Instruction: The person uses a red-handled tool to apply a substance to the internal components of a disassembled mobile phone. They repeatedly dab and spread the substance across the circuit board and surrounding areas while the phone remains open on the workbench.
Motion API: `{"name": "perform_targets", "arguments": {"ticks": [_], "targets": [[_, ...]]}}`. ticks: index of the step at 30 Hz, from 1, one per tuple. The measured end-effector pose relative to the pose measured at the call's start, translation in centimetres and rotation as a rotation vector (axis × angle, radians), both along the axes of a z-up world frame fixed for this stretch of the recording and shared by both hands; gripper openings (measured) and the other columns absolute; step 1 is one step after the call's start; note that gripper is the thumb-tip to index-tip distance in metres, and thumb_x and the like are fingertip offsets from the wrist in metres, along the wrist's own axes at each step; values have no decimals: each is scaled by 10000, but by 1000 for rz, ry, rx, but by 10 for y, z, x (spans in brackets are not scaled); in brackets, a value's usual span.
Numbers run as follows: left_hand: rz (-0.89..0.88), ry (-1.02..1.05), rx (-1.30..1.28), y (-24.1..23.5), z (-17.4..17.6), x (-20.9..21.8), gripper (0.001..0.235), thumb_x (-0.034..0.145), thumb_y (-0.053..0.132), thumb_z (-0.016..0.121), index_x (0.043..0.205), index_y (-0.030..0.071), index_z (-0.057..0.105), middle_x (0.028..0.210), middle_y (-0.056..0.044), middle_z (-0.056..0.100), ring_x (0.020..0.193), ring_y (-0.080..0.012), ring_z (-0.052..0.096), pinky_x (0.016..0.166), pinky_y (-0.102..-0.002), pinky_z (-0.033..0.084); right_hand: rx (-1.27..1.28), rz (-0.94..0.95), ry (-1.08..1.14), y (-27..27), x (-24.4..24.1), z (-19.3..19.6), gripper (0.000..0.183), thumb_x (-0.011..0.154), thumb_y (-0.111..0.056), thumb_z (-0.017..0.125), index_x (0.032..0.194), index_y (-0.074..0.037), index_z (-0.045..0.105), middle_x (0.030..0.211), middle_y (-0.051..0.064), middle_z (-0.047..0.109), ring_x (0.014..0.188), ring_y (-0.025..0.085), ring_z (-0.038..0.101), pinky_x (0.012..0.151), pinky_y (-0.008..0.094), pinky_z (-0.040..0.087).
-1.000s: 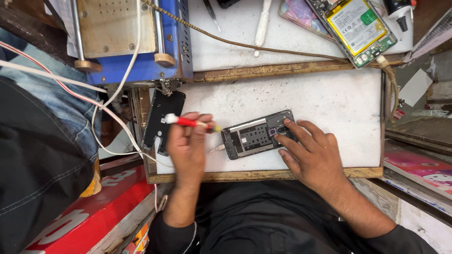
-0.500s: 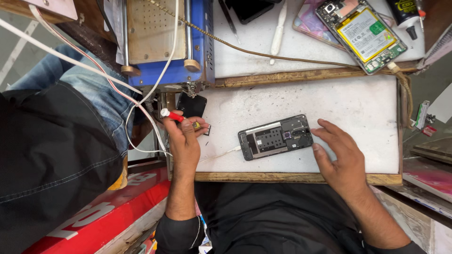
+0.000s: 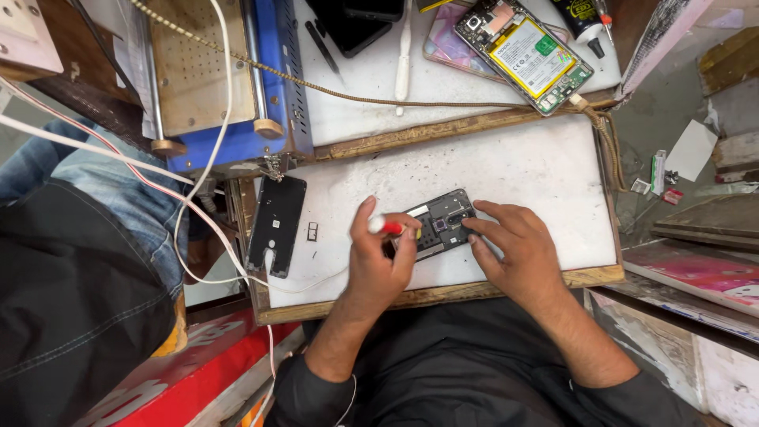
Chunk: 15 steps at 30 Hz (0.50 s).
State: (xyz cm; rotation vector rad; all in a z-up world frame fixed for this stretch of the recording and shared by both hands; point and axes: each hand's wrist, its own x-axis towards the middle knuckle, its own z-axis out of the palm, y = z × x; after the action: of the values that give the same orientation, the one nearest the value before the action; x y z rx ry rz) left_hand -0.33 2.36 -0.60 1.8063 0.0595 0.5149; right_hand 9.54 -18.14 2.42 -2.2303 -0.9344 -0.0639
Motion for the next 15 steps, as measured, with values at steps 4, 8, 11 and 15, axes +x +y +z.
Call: {"name": "perform_targets", "arguments": {"ticks": [4,8,11,15], "targets": [[88,146,310,10,14,9,501,1009,39,551,1474,-20,374,1048,-175,687,866,-256,732,740,-355,603,17,1,13,-3,2,-4,279,841,-100,777,1118,-118,752,1271,74,700,1109,289,650,939,410,536],[141,338,707,37,33,16,370,958,139,638,1317,54,612,1111,-138,707,923,-316,743,773,-401,604,19,18,-8,-4,2,-5,316,819,-129,795,1130,-120,742,1285,74,691,1132,301,635,961,417,529],[67,420,819,38,43,19,455,881,282,762,1270,76,645,1123,-122,704,897,-324,736,735,-411,586,-37,26,-57,-4,0,-4,428,770,-204,831,1177,-129,721,1317,78,660,1176,326,606,976,441,515],[-78,585,824,19,52,25,654,743,360,849,1289,70,637,1116,-112,691,821,-310,728,680,-405,589,-127,-3,-87,1,-1,0,631,719,-335,871,1281,-138,664,1388,119,577,1209,353,560,961,464,503]]}}
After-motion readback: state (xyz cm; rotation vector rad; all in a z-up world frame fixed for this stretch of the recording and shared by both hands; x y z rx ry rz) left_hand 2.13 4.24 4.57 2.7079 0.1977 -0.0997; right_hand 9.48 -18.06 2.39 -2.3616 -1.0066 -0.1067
